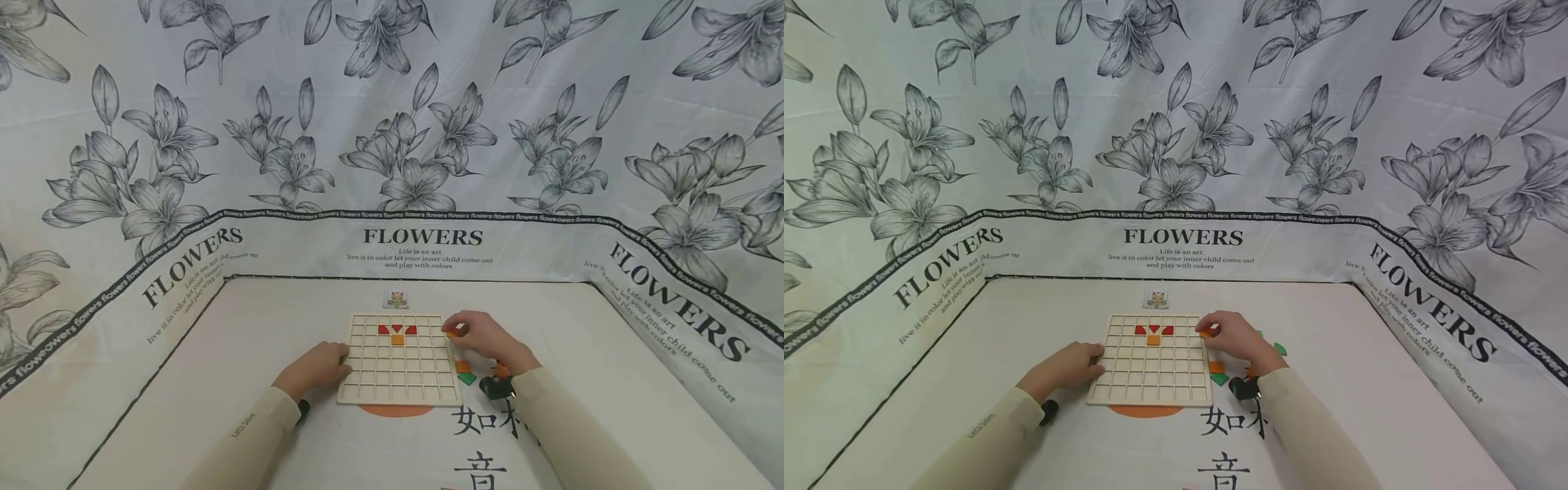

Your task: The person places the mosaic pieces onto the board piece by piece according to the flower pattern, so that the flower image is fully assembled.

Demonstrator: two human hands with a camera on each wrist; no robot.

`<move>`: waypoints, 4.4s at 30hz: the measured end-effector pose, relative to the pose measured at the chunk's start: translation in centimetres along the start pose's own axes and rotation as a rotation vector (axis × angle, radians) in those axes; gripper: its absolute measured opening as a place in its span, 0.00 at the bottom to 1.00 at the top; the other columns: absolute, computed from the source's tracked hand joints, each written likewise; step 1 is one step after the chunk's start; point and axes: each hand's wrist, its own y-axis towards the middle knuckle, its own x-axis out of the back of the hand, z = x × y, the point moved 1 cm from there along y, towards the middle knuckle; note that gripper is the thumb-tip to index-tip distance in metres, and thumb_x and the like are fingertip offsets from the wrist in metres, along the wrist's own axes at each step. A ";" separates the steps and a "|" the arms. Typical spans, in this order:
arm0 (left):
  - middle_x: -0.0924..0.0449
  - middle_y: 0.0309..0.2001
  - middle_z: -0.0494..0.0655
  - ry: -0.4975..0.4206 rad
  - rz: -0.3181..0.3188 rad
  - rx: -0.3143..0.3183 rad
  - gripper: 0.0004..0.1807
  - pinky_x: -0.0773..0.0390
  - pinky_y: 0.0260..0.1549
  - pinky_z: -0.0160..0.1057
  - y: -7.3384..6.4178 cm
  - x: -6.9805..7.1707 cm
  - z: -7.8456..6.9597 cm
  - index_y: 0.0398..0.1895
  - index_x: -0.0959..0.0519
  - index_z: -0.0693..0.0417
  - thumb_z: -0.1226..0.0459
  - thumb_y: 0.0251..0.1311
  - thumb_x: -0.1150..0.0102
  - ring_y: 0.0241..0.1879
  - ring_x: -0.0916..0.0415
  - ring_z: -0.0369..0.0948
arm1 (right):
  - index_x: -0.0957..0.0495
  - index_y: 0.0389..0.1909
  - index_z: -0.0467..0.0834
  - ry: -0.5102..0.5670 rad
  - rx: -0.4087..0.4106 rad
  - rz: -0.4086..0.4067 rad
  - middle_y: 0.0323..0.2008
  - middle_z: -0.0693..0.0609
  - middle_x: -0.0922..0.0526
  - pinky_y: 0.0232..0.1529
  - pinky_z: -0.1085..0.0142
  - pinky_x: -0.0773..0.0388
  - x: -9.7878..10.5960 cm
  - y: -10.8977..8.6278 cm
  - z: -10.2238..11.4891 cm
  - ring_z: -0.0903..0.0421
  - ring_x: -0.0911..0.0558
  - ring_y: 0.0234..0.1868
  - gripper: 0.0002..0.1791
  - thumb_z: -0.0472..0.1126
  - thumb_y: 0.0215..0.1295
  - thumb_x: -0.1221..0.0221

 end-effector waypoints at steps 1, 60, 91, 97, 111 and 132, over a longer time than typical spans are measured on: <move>0.38 0.22 0.43 -0.001 0.000 -0.002 0.13 0.36 0.29 0.38 0.0 0.0 0.0 0.24 0.33 0.52 0.59 0.65 0.44 0.28 0.35 0.40 | 0.17 0.47 0.49 0.001 0.009 -0.001 0.49 0.54 0.18 0.42 0.60 0.23 -0.1 0.1 0.2 0.54 0.22 0.43 0.15 0.38 0.57 0.36; 0.38 0.23 0.42 -0.028 0.007 0.003 0.12 0.37 0.28 0.38 0.5 -0.3 0.4 0.25 0.32 0.50 0.59 0.64 0.44 0.28 0.35 0.40 | 0.16 0.49 0.51 -0.010 0.209 0.158 0.49 0.58 0.17 0.53 0.58 0.25 -6.1 5.5 7.5 0.56 0.23 0.48 0.14 0.45 0.63 0.37; 0.34 0.26 0.43 -0.044 0.005 0.015 0.10 0.35 0.30 0.40 0.4 -0.3 0.3 0.27 0.30 0.50 0.59 0.64 0.43 0.31 0.34 0.40 | 0.12 0.38 0.53 -0.276 0.223 0.077 0.43 0.59 0.14 0.58 0.57 0.27 -8.3 6.7 8.0 0.57 0.20 0.46 0.07 0.46 0.60 0.34; 0.36 0.23 0.42 -0.046 0.003 0.009 0.11 0.36 0.27 0.38 0.4 -0.3 0.3 0.25 0.31 0.50 0.59 0.64 0.43 0.28 0.35 0.40 | 0.12 0.38 0.53 -0.265 0.196 0.067 0.43 0.58 0.14 0.58 0.58 0.27 -8.3 6.8 7.9 0.56 0.20 0.49 0.07 0.47 0.60 0.34; 0.36 0.23 0.42 -0.033 0.005 0.007 0.12 0.36 0.28 0.38 0.5 -0.2 0.3 0.25 0.32 0.50 0.59 0.64 0.44 0.28 0.35 0.40 | 0.12 0.35 0.53 -0.324 0.241 0.015 0.39 0.59 0.14 0.54 0.58 0.25 -8.4 7.0 7.9 0.57 0.18 0.45 0.06 0.47 0.62 0.36; 0.29 0.30 0.45 -0.053 0.019 0.067 0.08 0.32 0.33 0.41 0.2 0.0 0.1 0.35 0.24 0.51 0.57 0.64 0.42 0.35 0.32 0.42 | 0.15 0.46 0.48 -0.161 0.170 0.076 0.48 0.54 0.16 0.57 0.55 0.25 -4.8 4.5 6.6 0.53 0.21 0.53 0.11 0.45 0.65 0.39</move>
